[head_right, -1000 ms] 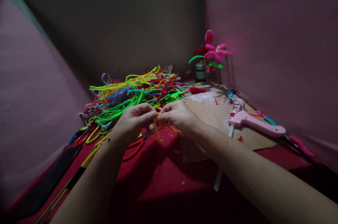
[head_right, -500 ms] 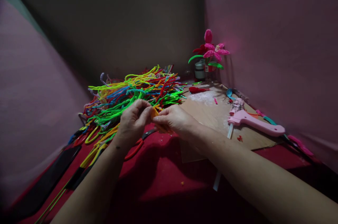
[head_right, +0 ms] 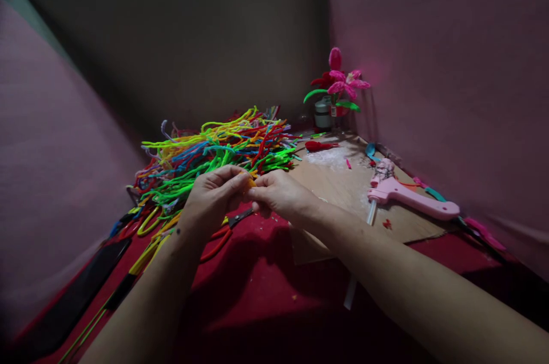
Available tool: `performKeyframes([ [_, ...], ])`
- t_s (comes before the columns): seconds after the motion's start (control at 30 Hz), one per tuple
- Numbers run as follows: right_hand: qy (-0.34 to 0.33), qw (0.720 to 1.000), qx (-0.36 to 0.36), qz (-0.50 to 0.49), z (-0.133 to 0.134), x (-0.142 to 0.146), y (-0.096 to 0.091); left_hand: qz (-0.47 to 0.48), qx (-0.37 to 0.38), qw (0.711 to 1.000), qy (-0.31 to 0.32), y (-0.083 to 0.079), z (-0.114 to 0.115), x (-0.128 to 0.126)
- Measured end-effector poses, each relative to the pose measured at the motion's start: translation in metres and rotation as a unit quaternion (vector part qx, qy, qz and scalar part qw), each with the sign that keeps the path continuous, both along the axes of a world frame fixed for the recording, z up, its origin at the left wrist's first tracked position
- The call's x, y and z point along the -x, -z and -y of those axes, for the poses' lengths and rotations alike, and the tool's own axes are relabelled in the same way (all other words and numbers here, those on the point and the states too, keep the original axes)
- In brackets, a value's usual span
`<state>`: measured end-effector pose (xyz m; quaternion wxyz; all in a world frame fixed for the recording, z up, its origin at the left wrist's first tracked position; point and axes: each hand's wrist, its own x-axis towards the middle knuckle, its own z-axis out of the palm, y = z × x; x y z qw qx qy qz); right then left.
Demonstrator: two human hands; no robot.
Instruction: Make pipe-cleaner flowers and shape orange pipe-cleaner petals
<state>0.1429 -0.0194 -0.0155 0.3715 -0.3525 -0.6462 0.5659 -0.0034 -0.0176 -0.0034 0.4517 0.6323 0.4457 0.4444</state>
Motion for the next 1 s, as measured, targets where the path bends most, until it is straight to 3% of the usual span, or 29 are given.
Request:
performKeyframes([
  [0.13, 0.006, 1.000, 0.001, -0.015, -0.001, 0.005, 0.006, -0.024, -0.067, 0.994, -0.080, 0.006, -0.001, -0.002],
  [0.33, -0.002, 0.995, 0.068, -0.070, -0.004, 0.012, 0.019, -0.096, -0.177, 0.961, -0.190, 0.015, 0.002, -0.005],
  [0.4, -0.014, 0.993, 0.075, -0.090, -0.004, 0.011, 0.021, -0.065, -0.142, 0.972, -0.177, 0.013, 0.001, -0.004],
  [0.57, -0.024, 0.993, 0.079, -0.089, -0.007, 0.008, 0.021, 0.051, 0.008, 0.997, -0.061, 0.007, -0.005, -0.002],
  [0.77, 0.013, 0.994, 0.095, -0.059, -0.005, 0.016, 0.023, -0.090, -0.124, 0.977, -0.150, 0.013, -0.007, -0.004],
  [1.0, 0.020, 0.993, 0.091, -0.076, -0.002, 0.015, 0.019, -0.051, -0.098, 0.984, -0.142, 0.015, -0.006, -0.006],
])
